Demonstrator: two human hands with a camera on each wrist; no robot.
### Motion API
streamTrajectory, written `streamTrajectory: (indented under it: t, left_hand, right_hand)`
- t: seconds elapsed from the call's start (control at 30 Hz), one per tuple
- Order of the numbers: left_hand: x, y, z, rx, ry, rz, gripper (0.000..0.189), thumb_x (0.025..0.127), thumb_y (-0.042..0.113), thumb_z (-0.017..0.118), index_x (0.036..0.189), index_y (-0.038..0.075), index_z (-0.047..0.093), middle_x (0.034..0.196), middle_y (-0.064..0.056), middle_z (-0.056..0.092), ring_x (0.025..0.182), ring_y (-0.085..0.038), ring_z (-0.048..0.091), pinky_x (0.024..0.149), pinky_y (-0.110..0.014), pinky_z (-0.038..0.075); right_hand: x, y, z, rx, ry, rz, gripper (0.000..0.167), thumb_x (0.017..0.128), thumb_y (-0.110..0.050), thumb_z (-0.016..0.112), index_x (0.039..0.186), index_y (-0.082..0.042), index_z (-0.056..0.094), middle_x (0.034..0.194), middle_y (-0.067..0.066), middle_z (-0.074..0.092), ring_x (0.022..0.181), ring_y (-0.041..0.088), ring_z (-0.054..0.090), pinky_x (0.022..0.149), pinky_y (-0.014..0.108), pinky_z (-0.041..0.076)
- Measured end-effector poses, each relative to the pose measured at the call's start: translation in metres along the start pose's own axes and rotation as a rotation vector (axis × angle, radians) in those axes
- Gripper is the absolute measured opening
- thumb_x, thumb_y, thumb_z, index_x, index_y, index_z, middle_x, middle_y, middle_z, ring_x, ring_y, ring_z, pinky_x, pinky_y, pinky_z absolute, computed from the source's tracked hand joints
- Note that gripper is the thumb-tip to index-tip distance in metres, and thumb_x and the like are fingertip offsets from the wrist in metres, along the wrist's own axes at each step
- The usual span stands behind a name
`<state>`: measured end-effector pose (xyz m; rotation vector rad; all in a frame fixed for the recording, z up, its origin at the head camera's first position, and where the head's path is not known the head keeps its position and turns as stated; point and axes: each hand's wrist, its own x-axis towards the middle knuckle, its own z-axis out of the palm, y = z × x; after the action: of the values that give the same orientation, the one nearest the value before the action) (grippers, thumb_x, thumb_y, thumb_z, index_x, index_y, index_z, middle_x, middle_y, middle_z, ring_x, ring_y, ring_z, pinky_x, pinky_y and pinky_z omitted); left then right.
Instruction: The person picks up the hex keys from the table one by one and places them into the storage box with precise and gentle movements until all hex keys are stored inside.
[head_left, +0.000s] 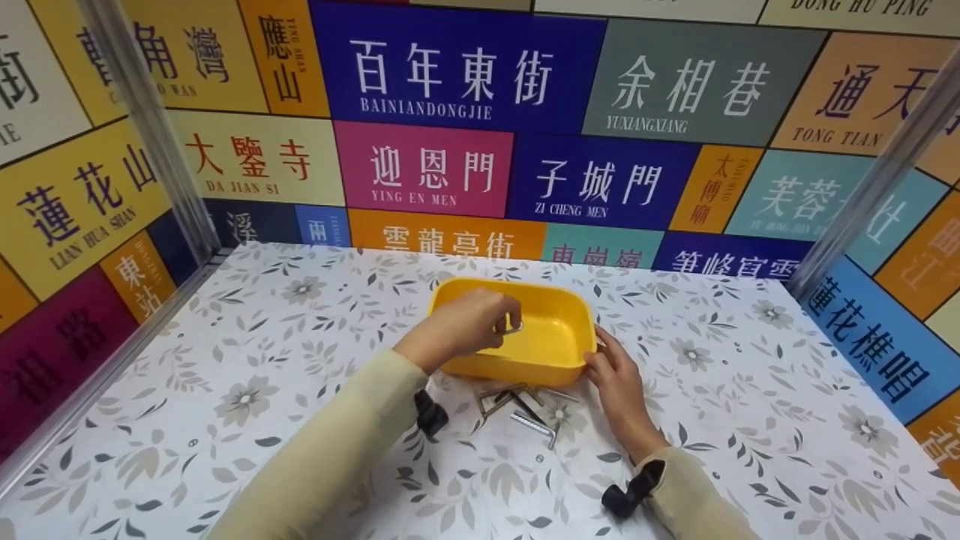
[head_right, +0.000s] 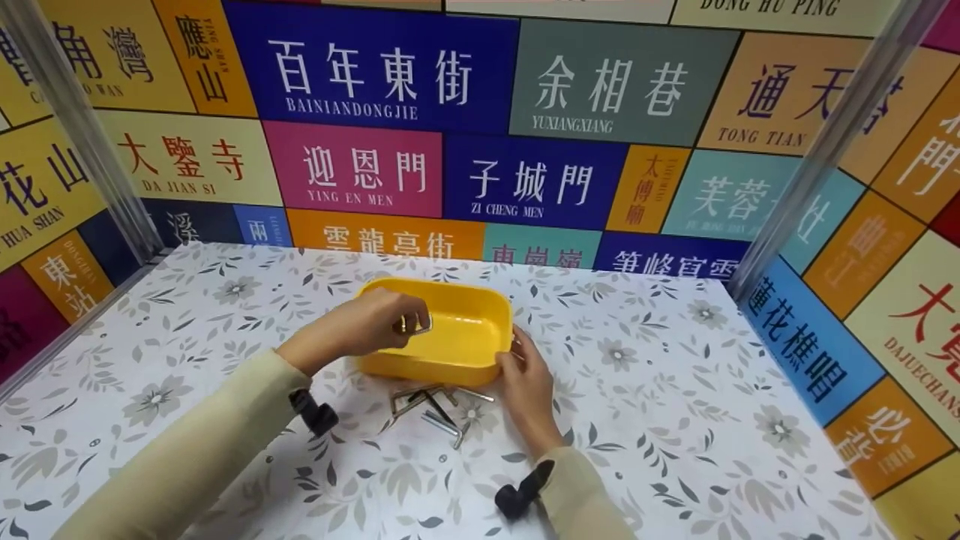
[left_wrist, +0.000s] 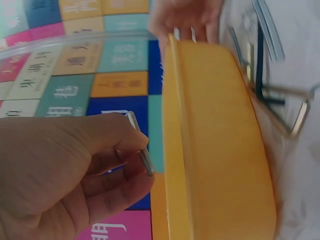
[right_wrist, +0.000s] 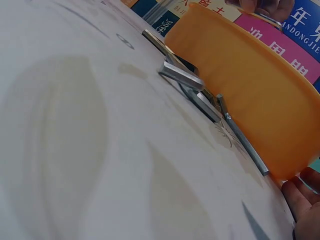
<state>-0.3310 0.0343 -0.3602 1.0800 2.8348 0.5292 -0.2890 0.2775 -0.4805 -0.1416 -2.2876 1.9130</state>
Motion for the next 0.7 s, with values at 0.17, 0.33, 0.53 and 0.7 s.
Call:
streamTrajectory:
  t: [0.17,0.33,0.53,0.7]
  left_hand:
    - [0.017,-0.009,-0.002,-0.012,0.001,-0.030,0.026,0.087,-0.001,0.071,0.111,0.010,0.073,0.105,-0.007,0.074,0.094,-0.020,0.066,0.087,-0.032,0.059]
    - [0.029,-0.014,-0.001,-0.043,-0.001,-0.067,0.027,0.086,-0.001,0.071,0.111,0.010,0.074,0.105,-0.007,0.074,0.094,-0.021,0.065,0.089,-0.034,0.058]
    - [0.038,-0.023,0.011,-0.060,-0.010,-0.088,0.027,0.086,-0.003,0.070,0.110,0.009,0.075,0.105,-0.007,0.073,0.092,-0.021,0.065,0.089,-0.034,0.058]
    - [0.042,-0.030,0.024,-0.082,-0.027,-0.100,0.022,0.087,0.001,0.074,0.109,0.007,0.075,0.104,-0.008,0.074,0.091,-0.022,0.064,0.089,-0.035,0.058]
  right_hand:
    - [-0.001,0.001,0.000,0.019,0.015,-0.008,0.054,0.103,-0.014,0.045,0.157,-0.016,0.037,0.153,0.018,0.048,0.135,0.030,0.055,0.099,0.018,0.052]
    - [-0.002,0.000,0.001,0.027,0.020,-0.013,0.055,0.102,-0.013,0.046,0.157,-0.015,0.037,0.154,0.020,0.048,0.136,0.033,0.054,0.104,0.026,0.051]
    - [-0.001,-0.001,0.001,0.009,0.025,-0.007,0.055,0.102,-0.013,0.046,0.156,-0.015,0.037,0.154,0.020,0.047,0.136,0.033,0.055,0.104,0.026,0.051]
    - [-0.001,-0.001,0.001,-0.005,0.028,-0.010,0.055,0.102,-0.014,0.047,0.156,-0.015,0.038,0.155,0.019,0.047,0.136,0.032,0.055,0.106,0.029,0.050]
